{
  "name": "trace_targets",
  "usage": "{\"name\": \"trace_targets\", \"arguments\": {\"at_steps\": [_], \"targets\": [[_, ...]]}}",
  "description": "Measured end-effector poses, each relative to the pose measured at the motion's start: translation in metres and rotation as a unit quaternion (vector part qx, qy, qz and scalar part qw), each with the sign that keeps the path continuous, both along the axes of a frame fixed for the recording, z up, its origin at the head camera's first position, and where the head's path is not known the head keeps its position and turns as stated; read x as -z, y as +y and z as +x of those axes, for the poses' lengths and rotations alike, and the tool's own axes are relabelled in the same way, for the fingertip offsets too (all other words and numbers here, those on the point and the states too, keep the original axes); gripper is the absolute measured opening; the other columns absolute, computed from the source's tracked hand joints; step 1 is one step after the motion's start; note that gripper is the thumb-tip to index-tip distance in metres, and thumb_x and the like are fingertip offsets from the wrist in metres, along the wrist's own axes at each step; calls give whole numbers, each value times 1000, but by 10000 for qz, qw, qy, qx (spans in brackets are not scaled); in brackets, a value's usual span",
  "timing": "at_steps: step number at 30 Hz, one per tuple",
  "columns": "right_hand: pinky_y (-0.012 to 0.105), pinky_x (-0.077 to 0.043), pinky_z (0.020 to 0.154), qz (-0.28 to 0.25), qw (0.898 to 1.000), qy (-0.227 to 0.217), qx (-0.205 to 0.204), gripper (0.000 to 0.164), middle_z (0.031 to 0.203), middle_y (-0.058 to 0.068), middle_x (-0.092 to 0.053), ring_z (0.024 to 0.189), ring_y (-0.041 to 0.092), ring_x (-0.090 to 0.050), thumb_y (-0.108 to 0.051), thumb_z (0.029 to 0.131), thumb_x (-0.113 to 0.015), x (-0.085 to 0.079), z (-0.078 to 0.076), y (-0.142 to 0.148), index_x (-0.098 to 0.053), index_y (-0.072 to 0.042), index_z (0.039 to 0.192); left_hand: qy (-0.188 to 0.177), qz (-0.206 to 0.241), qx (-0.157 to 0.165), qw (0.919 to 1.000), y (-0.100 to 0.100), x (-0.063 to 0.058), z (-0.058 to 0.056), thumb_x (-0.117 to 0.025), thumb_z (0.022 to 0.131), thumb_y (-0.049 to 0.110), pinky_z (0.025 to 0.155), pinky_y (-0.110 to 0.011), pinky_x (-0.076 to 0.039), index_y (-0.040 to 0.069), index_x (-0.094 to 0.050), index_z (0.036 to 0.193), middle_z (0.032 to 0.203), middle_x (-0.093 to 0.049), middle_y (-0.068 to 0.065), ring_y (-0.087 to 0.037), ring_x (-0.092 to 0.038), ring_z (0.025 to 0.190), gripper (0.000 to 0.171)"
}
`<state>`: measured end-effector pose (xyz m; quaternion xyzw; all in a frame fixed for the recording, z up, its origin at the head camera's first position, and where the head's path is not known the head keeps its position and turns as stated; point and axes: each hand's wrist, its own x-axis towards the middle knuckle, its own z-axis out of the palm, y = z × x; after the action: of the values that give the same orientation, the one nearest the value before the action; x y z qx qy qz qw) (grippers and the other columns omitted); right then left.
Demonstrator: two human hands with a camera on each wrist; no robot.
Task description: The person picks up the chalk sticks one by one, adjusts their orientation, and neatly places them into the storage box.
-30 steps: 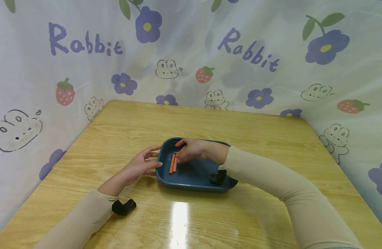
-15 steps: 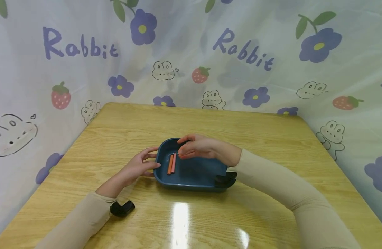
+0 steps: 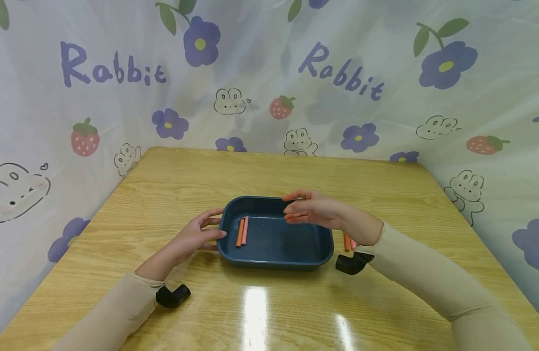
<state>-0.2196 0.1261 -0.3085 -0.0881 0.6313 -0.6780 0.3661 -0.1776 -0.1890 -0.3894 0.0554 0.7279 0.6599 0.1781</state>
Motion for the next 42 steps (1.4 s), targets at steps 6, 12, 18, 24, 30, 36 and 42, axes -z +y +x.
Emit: {"name": "trace_targets", "arguments": {"at_steps": [6, 12, 18, 24, 30, 36, 42], "targets": [[35, -47, 91, 48, 9993, 192, 307, 44, 106, 12, -52, 94, 22, -59, 1, 94, -47, 5, 5, 30, -30, 9, 134, 14, -14, 1, 10000, 0, 1, 0, -63, 87, 7, 75, -44, -54, 5, -26, 145, 135, -35, -29, -26, -62, 93, 69], [32, -47, 91, -12, 9987, 355, 359, 49, 107, 10, -54, 98, 21, -59, -3, 94, -49, 10, 7, 58, -26, 10, 136, 49, -38, 4, 10000, 0, 1, 0, -62, 87, 7, 74, -44, -54, 5, -26, 145, 134, -35, -29, -27, -62, 94, 68], [29, -49, 88, -253, 9975, 187, 638, 35, 97, 6, -62, 92, 17, -62, -2, 95, -47, 14, 10, 82, -37, 2, 127, 1, -64, -19, 10000, 0, 0, 0, -62, 87, 7, 74, -45, -54, 5, -27, 145, 134, -36, -28, -27, -62, 94, 68], [28, -49, 87, -173, 9950, 166, 970, 34, 97, 5, -59, 92, 16, -61, -5, 96, -49, 21, 15, 106, -37, 1, 127, -47, -85, -52, 9999, 0, 0, 0, -61, 87, 6, 74, -45, -54, 5, -26, 145, 134, -36, -28, -27, -63, 92, 68], [27, -49, 87, -118, 9915, 255, 1267, 22, 102, 7, -53, 95, 17, -58, -7, 97, -47, 28, 19, 128, -46, -4, 119, -39, -70, -53, 10000, -1, -1, 0, -61, 87, 6, 74, -45, -54, 6, -26, 145, 134, -36, -28, -27, -63, 92, 68], [29, -48, 89, 199, 9872, 297, 1553, 23, 108, 11, -46, 98, 18, -55, -8, 96, -49, 35, 22, 144, -44, -3, 119, -18, -52, -27, 10000, -1, -2, 0, -62, 87, 7, 74, -45, -54, 5, -26, 145, 135, -35, -28, -28, -62, 93, 69], [29, -48, 88, 466, 9821, 254, 1807, 42, 115, 15, -42, 96, 16, -57, -8, 96, -49, 47, 23, 157, -35, 7, 132, -2, -47, -11, 10000, -1, -3, 2, -63, 86, 8, 74, -44, -54, 5, -26, 145, 134, -35, -29, -28, -62, 93, 70]]}}
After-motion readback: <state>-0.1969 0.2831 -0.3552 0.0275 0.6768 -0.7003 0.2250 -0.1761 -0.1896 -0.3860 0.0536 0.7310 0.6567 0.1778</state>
